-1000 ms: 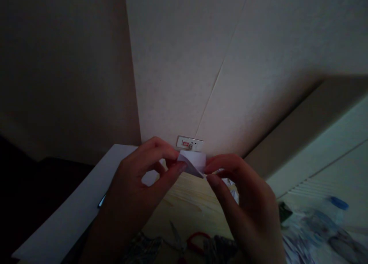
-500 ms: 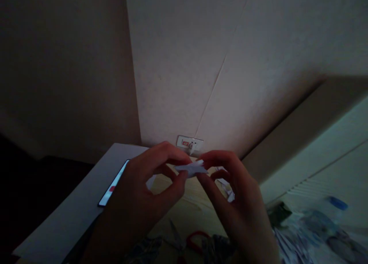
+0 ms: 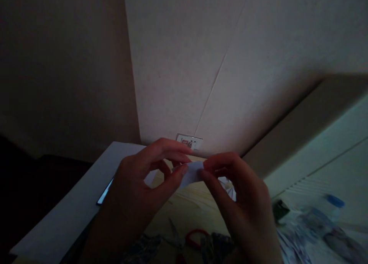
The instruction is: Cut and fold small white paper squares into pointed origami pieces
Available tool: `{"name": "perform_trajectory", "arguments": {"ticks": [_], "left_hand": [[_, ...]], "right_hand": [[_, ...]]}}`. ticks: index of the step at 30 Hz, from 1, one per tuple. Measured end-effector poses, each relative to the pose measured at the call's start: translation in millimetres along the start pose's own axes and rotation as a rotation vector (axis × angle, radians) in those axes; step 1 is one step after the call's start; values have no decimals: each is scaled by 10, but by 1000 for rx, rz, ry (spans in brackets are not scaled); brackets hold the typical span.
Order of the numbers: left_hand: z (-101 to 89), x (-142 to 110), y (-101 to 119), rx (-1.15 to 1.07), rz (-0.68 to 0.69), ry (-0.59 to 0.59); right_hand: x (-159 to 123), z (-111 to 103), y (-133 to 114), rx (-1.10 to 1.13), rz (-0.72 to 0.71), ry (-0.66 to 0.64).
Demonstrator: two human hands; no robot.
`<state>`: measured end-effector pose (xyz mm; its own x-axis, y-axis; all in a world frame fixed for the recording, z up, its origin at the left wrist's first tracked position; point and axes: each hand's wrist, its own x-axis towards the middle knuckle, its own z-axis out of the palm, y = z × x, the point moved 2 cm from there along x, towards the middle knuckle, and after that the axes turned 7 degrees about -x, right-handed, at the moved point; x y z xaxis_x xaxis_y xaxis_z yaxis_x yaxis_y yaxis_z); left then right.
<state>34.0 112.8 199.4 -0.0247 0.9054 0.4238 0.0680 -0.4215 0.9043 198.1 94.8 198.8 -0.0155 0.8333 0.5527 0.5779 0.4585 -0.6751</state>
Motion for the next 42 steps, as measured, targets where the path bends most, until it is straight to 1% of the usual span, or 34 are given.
{"name": "perform_trajectory", "arguments": {"ticks": [3, 8, 10, 13, 18, 25, 31, 42], "left_hand": [[-4, -4, 11, -21, -7, 34], [10, -15, 11, -34, 8, 64], [11, -17, 0, -75, -3, 81], [-10, -13, 3, -98, 1, 115], [-31, -1, 47, 27, 15, 42], [-4, -33, 60, -17, -3, 151], [10, -39, 61, -57, 1, 169], [-10, -23, 49, 5, 25, 131]], "right_hand": [[4, 8, 11, 33, 3, 5], [17, 52, -25, 193, 92, 172], [13, 63, -45, 233, 105, 195], [2, 62, -64, 213, 93, 160], [-16, 43, -73, 191, 69, 122], [-10, 40, -53, 221, 69, 100], [-14, 30, -56, 214, 67, 69], [-40, 33, -63, 157, 62, 85]]}}
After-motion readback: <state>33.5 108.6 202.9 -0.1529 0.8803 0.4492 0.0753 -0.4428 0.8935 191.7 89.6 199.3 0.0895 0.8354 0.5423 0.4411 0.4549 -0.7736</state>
